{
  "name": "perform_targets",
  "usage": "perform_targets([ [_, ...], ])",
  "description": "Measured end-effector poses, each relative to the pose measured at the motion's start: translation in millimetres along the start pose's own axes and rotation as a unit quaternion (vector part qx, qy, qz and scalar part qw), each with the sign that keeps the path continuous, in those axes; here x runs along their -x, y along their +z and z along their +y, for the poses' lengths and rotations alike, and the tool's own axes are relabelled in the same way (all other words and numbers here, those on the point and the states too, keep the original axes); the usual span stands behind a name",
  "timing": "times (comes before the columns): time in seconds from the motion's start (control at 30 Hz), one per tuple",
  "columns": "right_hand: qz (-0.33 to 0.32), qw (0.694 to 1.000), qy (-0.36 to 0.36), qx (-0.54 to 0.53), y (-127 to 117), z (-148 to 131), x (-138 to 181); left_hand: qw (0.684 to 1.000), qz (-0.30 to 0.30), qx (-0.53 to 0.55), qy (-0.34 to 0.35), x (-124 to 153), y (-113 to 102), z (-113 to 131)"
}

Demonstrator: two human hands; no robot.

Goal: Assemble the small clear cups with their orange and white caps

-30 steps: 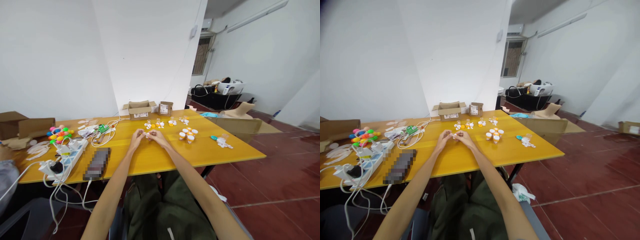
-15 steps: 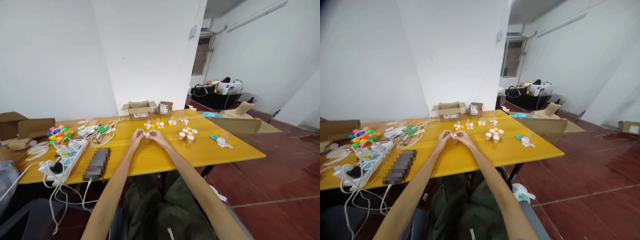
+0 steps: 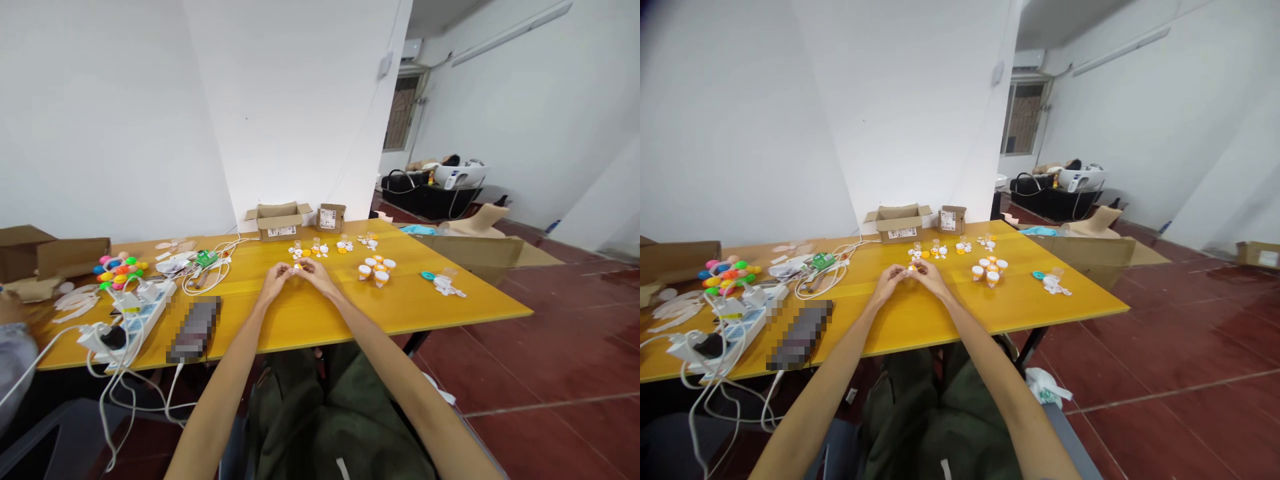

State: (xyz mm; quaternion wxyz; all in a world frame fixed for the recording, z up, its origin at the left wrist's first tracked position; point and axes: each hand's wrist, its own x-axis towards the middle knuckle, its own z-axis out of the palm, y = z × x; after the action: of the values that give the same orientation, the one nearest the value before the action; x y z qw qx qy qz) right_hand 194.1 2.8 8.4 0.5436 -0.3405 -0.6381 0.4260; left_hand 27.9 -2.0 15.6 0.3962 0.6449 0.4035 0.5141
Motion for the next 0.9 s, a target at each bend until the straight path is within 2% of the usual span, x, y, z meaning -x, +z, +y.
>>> perform_targets([
  [0.13, -0.007, 0.986, -0.064, 0.152, -5, -1, 7, 1.000, 0.006, -0.013, 0.017, -2, 1, -3],
  [0.2, -0.021, 0.957, -0.102, 0.270, -9, -5, 14, 0.999, 0.013, -0.022, 0.030, -3, 0, -6],
  [0.3, -0.038, 0.896, -0.125, 0.425, -17, -12, 24, 0.999, 0.013, -0.032, 0.031, -4, -1, -8],
  [0.47, -0.058, 0.815, -0.083, 0.571, -33, -32, 29, 0.999, 0.008, -0.037, 0.025, -3, 0, -8],
  [0.7, -0.138, 0.680, -0.049, 0.719, -62, -61, 27, 0.998, 0.000, -0.060, 0.001, -3, 0, -9],
  [0.8, -0.148, 0.645, -0.038, 0.749, -75, -68, 25, 0.998, -0.006, -0.059, 0.000, -3, -1, -9],
  [0.9, -0.143, 0.631, -0.005, 0.763, -87, -72, 24, 0.998, -0.009, -0.059, 0.000, -3, -1, -9],
])
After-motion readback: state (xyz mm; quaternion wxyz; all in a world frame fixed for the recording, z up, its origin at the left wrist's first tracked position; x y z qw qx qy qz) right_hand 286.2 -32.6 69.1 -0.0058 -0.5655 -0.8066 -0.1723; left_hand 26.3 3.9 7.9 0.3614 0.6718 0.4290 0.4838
